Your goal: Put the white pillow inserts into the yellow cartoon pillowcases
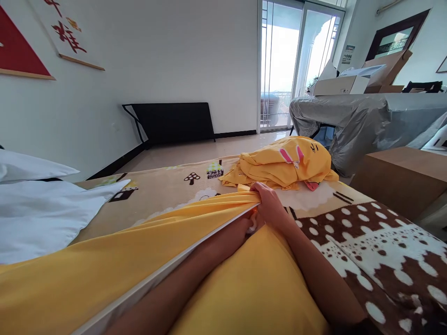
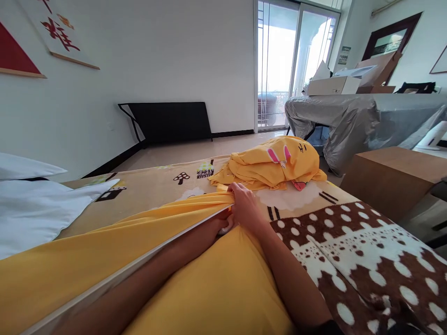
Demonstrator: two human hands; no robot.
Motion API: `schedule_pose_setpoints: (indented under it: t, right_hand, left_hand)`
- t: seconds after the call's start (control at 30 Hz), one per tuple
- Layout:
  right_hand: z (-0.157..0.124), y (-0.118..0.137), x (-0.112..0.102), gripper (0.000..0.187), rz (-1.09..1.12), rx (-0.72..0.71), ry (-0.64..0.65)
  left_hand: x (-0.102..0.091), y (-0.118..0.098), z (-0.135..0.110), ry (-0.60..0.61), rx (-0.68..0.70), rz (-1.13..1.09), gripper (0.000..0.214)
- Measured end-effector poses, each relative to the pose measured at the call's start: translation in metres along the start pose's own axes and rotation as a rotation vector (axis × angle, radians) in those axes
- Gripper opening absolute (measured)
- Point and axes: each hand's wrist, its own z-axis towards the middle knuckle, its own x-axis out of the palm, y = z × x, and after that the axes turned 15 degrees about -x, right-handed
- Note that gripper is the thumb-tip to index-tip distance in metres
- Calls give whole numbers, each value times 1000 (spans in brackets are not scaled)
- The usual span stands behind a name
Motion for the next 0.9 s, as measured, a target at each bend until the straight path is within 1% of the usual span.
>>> schedule_pose_setpoints:
  t: [0.07, 0.13, 0.17, 0.23, 0.3, 0.37, 0.43, 0.47, 0.57, 0.63, 0.7, 0.73, 0.83, 0.9]
  right_hand:
    - [0, 2, 1, 38, -17, -10, 7]
    - [0, 5, 2, 39, 11, -5, 2]
    - [0, 6, 2, 39, 35, -2, -8]
    - [0, 10, 1, 39, 72, -8, -47]
    - [1, 13, 0, 38, 95, -15, -117]
    - [2, 14, -2, 36, 174, 0, -166]
    - [2, 13, -1, 33, 317, 34, -171]
    - [3, 12, 0, 32, 398, 53, -168]
    - [3, 6, 3, 28, 565, 85, -186]
    - [3, 3, 5, 27, 584, 81, -209]
    - [3, 1, 5, 25, 556, 76, -223]
    - [3, 1, 5, 24, 544, 77, -225]
    - [3, -1, 4, 21, 539, 80, -204]
    - [3, -1, 1, 20, 528, 76, -171]
  left_hand:
    - [-6, -1, -4, 95, 84, 83, 16]
    - [-14, -5, -12, 209, 156, 162, 21]
    - [-19, -7, -17, 246, 190, 201, 24]
    - [-28, -11, -27, 271, 240, 267, 24]
    - [-33, -12, -34, 242, 237, 295, 20]
    - [-30, -10, -33, 155, 176, 294, 20]
    - [-20, -6, -24, 56, 118, 290, 31]
    - [-13, -4, -18, 31, 101, 296, 38]
    - [4, 0, -3, 10, 87, 326, 55]
    - [7, 0, 1, -57, 98, 296, 57]
    - [4, 1, 1, -131, 108, 230, 50]
    - [2, 1, 1, -149, 95, 205, 46]
    - [-1, 5, 4, -156, 23, 194, 41]
    - [2, 8, 10, -156, -18, 199, 39]
